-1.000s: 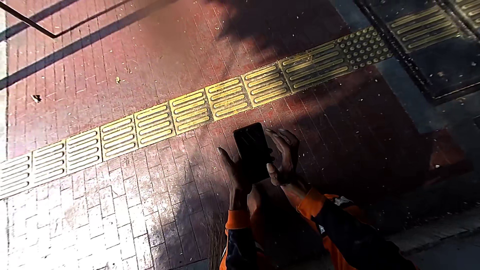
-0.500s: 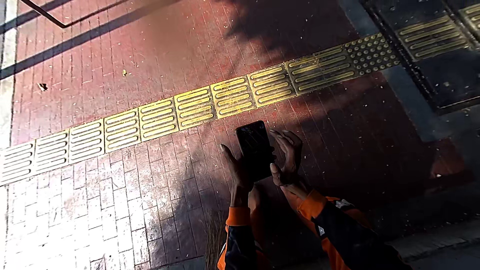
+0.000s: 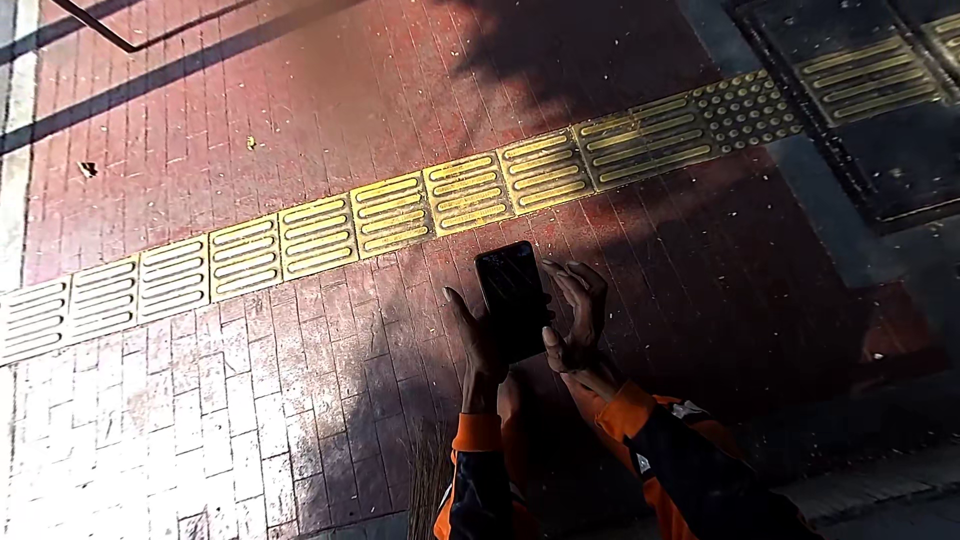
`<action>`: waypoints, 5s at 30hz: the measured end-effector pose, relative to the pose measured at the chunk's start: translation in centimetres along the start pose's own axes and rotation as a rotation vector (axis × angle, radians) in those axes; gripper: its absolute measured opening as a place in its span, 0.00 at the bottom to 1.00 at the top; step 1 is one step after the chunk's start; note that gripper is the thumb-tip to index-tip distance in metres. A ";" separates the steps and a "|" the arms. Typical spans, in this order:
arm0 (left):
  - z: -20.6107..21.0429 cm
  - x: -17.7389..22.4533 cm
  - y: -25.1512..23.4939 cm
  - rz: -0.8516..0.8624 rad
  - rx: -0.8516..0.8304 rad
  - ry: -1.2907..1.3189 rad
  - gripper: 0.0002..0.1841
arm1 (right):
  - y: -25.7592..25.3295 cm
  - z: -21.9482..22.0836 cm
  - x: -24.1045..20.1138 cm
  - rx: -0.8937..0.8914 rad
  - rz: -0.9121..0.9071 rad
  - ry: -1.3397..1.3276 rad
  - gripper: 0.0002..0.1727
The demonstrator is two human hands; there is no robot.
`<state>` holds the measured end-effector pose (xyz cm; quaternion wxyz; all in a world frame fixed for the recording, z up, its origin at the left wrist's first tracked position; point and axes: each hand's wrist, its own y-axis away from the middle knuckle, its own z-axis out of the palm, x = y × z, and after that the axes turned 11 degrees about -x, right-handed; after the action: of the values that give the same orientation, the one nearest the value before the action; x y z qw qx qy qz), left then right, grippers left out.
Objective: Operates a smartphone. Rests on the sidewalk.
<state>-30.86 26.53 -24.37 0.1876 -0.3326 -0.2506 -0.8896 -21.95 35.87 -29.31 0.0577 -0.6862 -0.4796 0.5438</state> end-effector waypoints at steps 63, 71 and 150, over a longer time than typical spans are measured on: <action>-0.7 0.2 -0.1 -0.025 0.012 -0.063 0.66 | -0.2 -0.4 0.4 0.025 0.026 0.064 0.46; -1.4 0.6 0.1 0.030 -0.043 -0.055 0.68 | -0.1 -0.4 0.1 -0.019 0.050 0.056 0.45; 0.1 0.1 0.0 -0.018 0.051 -0.099 0.61 | -0.3 -0.3 0.2 0.002 0.027 -0.006 0.41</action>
<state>-30.89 26.56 -24.28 0.1752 -0.3690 -0.2855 -0.8670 -21.87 36.28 -29.15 0.0494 -0.6910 -0.4699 0.5471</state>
